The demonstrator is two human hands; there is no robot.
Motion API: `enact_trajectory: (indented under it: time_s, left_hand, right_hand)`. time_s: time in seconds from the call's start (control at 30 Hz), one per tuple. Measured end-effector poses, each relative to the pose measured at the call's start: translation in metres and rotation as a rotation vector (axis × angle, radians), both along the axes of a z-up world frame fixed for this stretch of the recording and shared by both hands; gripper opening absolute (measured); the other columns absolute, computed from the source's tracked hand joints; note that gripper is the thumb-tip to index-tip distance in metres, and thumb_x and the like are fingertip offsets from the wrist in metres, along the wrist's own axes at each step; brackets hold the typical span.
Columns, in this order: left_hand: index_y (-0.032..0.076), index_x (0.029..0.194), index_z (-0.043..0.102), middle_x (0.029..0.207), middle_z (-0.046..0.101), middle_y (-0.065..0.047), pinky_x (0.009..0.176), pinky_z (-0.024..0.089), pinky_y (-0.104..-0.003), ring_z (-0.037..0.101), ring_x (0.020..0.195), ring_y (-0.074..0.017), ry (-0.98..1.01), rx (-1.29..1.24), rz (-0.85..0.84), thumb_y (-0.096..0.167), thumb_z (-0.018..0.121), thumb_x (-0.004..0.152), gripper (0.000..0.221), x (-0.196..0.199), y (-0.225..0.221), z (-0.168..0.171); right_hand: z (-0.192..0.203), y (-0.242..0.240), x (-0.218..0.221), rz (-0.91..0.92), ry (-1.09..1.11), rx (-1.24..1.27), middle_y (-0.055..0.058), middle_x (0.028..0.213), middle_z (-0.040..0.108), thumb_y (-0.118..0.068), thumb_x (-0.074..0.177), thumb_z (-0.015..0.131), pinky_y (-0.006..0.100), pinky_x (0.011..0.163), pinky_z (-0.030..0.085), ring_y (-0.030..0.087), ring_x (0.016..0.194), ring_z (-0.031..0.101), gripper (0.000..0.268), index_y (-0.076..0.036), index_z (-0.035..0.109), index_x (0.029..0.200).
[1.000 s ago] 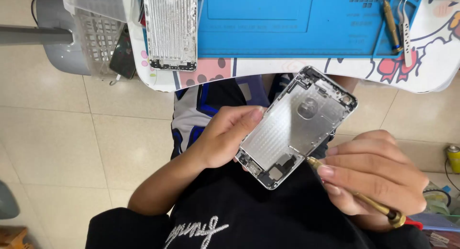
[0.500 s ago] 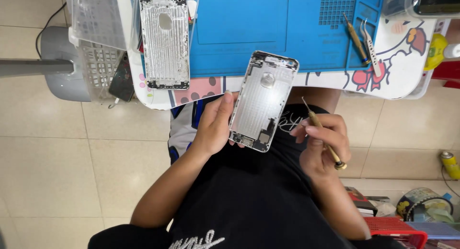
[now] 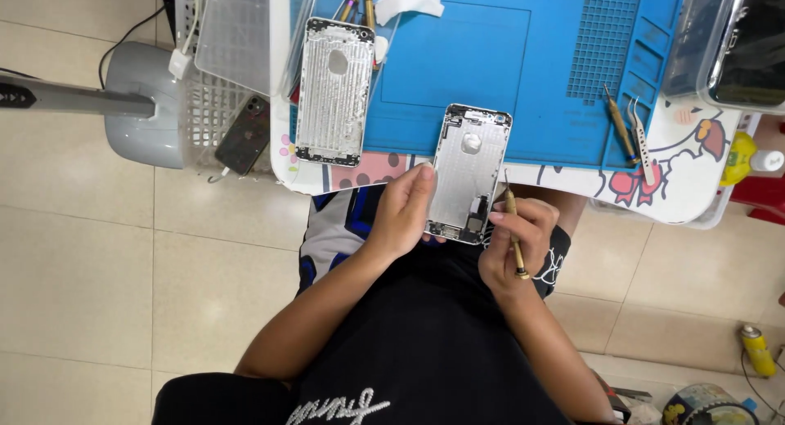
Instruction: The person sits at a repair bench holding a disassembled phone back housing and uses a precision screwdriver to remove small screws from the housing, turning it over to reach different edges and placing removed screws on the mat. They continue unscrewing along the frame and set the housing down on the mat.
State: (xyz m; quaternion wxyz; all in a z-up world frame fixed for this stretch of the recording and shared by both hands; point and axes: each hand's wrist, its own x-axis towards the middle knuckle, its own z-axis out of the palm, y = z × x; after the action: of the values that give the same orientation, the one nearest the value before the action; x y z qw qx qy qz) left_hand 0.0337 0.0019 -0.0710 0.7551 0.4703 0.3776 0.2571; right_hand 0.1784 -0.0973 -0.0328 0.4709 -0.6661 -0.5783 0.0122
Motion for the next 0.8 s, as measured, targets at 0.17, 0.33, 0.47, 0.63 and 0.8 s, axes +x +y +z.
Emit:
enact_trajectory:
  time_s: [0.17, 0.33, 0.47, 0.63, 0.8]
  left_hand:
    - [0.003, 0.09, 0.057, 0.06, 0.049, 0.003, 0.042, 0.043, -0.023, 0.052, 0.048, -0.0059, -0.046, 0.006, 0.048, 0.038, 0.04, 0.114, 0.046, 0.004, -0.006, 0.005]
    - [0.002, 0.095, 0.057, 0.064, 0.054, 0.0, 0.041, 0.047, -0.023, 0.059, 0.048, -0.0083, -0.066, -0.024, 0.055, 0.036, 0.041, 0.113, 0.042, 0.006, -0.018, 0.002]
    - [-0.001, 0.114, 0.061, 0.071, 0.066, -0.004, 0.044, 0.049, -0.022, 0.065, 0.053, -0.0098, -0.082, -0.071, 0.049, 0.037, 0.041, 0.111, 0.043, 0.008, -0.016, 0.006]
    - [-0.002, 0.125, 0.061, 0.073, 0.065, -0.004, 0.048, 0.052, -0.022, 0.065, 0.055, -0.0089, -0.095, -0.076, 0.05, 0.036, 0.044, 0.11, 0.044, 0.007, -0.023, -0.006]
    - [-0.004, 0.123, 0.063, 0.081, 0.07, -0.006, 0.053, 0.051, -0.023, 0.066, 0.064, -0.0095, -0.025, -0.003, -0.021, 0.037, 0.046, 0.111, 0.046, 0.003, -0.018, -0.007]
  right_hand:
    - [-0.017, 0.006, -0.003, -0.015, 0.01, 0.021, 0.01, 0.106, 0.063, -0.003, 0.106, 0.057, 0.036, 0.091, 0.044, 0.024, 0.101, 0.055, 0.01, -0.01, 0.057, 0.113]
    - [-0.033, -0.003, -0.001, 0.007, 0.097, 0.001, 0.01, 0.109, 0.061, -0.005, 0.109, 0.055, 0.034, 0.09, 0.047, 0.023, 0.102, 0.055, 0.008, -0.01, 0.057, 0.114]
    - [-0.042, -0.005, 0.001, 0.012, 0.179, 0.002, 0.013, 0.113, 0.059, -0.008, 0.11, 0.053, 0.033, 0.09, 0.049, 0.023, 0.102, 0.058, 0.006, -0.008, 0.057, 0.115]
    - [-0.045, -0.008, 0.002, 0.006, 0.204, 0.011, 0.013, 0.112, 0.059, -0.009, 0.111, 0.054, 0.033, 0.088, 0.052, 0.022, 0.1, 0.06, 0.006, -0.006, 0.058, 0.114]
    - [-0.052, -0.008, 0.005, -0.033, 0.224, 0.002, 0.013, 0.112, 0.059, -0.011, 0.11, 0.055, 0.029, 0.081, 0.052, 0.019, 0.094, 0.06, 0.008, -0.006, 0.06, 0.114]
